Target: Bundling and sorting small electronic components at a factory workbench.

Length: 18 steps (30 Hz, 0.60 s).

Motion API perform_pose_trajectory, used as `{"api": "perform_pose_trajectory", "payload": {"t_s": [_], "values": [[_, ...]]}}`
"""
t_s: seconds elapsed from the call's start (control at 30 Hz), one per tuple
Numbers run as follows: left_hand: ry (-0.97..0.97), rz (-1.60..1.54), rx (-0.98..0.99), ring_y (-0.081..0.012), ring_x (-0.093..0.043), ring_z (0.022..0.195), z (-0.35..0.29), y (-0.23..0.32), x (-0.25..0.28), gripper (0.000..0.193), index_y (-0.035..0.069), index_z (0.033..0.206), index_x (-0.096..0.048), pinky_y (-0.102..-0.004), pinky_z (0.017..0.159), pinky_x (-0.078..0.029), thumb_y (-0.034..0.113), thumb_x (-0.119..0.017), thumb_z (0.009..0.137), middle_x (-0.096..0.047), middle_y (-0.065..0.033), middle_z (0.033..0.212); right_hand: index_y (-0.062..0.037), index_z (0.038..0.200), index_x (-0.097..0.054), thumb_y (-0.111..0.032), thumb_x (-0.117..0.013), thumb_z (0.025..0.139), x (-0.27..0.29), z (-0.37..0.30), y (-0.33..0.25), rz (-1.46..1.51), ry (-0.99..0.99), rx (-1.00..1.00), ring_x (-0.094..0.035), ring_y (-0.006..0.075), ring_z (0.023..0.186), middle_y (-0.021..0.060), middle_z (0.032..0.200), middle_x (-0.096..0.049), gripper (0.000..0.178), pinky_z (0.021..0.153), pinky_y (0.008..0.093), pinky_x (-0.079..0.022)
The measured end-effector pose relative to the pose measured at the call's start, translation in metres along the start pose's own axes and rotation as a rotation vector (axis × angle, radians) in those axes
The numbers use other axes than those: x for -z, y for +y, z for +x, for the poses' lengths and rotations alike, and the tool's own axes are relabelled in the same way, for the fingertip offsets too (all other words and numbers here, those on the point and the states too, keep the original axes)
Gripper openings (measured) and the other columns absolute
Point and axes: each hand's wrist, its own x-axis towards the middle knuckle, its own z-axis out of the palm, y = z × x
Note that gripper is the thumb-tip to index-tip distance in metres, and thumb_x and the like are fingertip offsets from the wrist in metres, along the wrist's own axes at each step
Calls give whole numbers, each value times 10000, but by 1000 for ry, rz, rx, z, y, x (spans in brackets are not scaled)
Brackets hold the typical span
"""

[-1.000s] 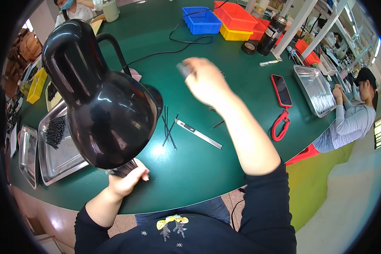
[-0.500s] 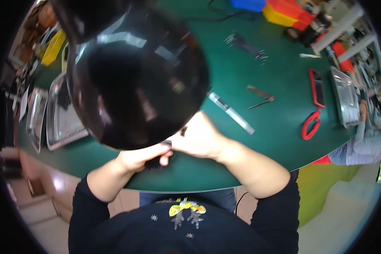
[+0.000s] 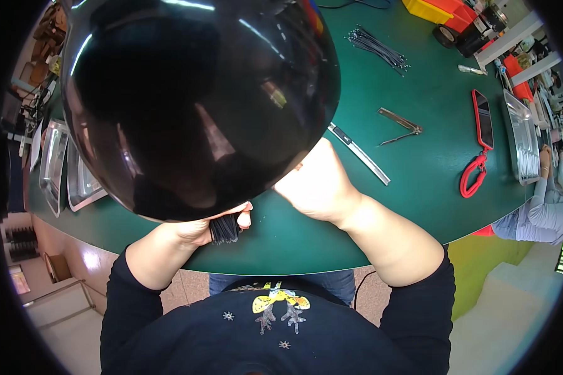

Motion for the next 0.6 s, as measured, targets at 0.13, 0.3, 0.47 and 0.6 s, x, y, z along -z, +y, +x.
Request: {"api": "perform_pose_trajectory", "payload": {"t_s": [0.13, 0.3, 0.47, 0.6], "values": [[-43, -157, 9, -234, -633, 637, 0, -3, 6, 166, -96, 794, -595, -313, 628, -540, -90, -616, 630, -613, -184, 718, 108, 1237, -195, 35, -610, 664, -2, -2, -7, 67, 58, 5, -482, 233, 1055, 209, 1142, -450, 711, 889, 326, -405], [-79, -136, -12, -248, -637, 640, 0, -3, 13, 140, -99, 768, -598, -328, 639, -544, -77, -618, 632, -615, -188, 710, 67, 1280, -138, 13, -619, 665, 12, -7, 1, -99, -27, 208, -434, 256, 1117, 220, 1230, -373, 783, 929, 353, -374], [-105, -326, 61, -260, -637, 684, -1, 8, -2, 440, -78, 1057, -493, -342, 629, -549, -55, -625, 638, -605, -188, 827, 42, 1268, -247, -17, -639, 680, 10, 2, 6, 179, -158, 20, -433, 243, 1119, 163, 1212, -414, 709, 929, 357, -373], [-178, -303, 139, -243, -629, 673, -4, -1, 9, 616, -14, 1212, -368, -316, 592, -543, -31, -629, 655, -585, -168, 894, 24, 1171, -393, 3, -616, 701, -3, -5, 2, 303, -72, -68, -497, 224, 1012, 144, 1087, -502, 521, 870, 334, -411]]}}
